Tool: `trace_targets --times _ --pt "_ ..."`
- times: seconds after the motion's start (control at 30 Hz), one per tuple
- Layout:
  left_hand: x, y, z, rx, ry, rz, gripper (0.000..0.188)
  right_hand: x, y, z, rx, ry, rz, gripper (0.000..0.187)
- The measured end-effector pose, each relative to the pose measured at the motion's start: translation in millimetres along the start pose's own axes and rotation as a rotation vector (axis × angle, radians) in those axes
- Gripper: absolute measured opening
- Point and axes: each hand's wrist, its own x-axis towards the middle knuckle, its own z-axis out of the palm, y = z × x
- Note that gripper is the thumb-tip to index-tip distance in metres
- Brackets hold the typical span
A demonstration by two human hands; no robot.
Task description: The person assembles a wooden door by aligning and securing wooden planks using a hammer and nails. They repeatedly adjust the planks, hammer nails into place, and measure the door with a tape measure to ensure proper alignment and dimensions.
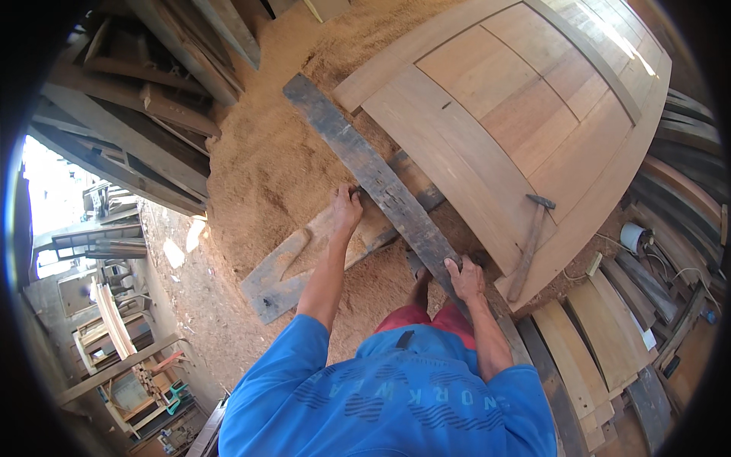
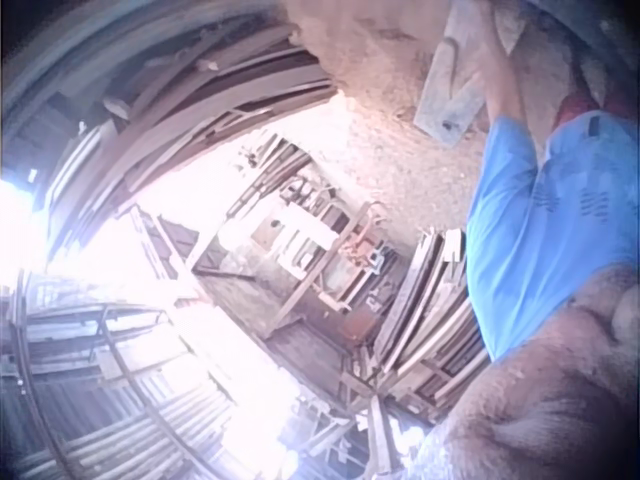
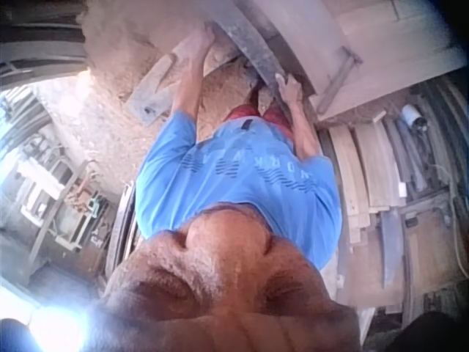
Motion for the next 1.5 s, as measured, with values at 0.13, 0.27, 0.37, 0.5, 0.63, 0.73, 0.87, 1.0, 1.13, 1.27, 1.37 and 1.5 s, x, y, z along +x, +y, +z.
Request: trace_targets --times 0.13,0.27,0.37,0.5,0.63,0.73,0.87,1.0,1.13,1.27,1.37,1.5 --pt "-7.2 8.8 -0.1 0.256 0.102 0.122 0.021 -0.8 -0.2 -3.2 -0.025 -0.012 0.017 0.054" --pt "-5.8 7.3 -1.8 0.239 0.106 0.085 0.021 -0.8 -0.7 -4.2 -0.033 -0.03 0.019 0.058" --pt "-0.6 4.8 -4.1 0.233 0.03 0.057 0.018 0.0 -1.8 -8.8 -0.032 -0.068 0.022 0.065" --pt "6.8 -2.7 -2.1 0.163 -0.043 0.132 0.016 1.7 0.8 -6.5 -0.012 -0.076 0.002 0.063" --pt "5.9 -2.8 -0.7 0.099 0.0 0.21 0.02 1.5 1.0 -5.7 -0.011 -0.064 -0.007 0.062" --pt "-2.4 8.7 -11.0 0.117 0.004 0.169 0.022 -0.4 -3.4 -10.6 -0.003 -0.051 0.003 0.063" --pt "-13.1 3.7 -29.5 0.165 -0.031 0.175 0.022 -0.2 -0.1 -8.3 0.007 -0.062 0.004 0.063" --pt "-4.1 -3.2 -27.4 0.136 -0.133 0.099 0.024 4.7 5.9 -3.2 0.025 -0.069 -0.009 0.062" --pt "-5.2 6.2 -18.1 0.176 -0.081 0.13 0.023 2.6 3.6 -4.4 0.011 -0.055 0.009 0.062" --pt "-6.8 2.0 -10.7 0.154 -0.05 0.164 0.024 -1.4 -5.0 -14.2 -0.019 -0.074 0.026 0.063" --pt "-2.0 2.4 -6.4 0.127 -0.055 0.177 0.025 -2.8 -8.3 -16.9 -0.041 -0.075 0.039 0.063" --pt "-0.5 1.9 -2.4 0.112 -0.04 0.18 0.025 -5.4 -19.5 -27.1 -0.045 -0.101 0.066 0.063"
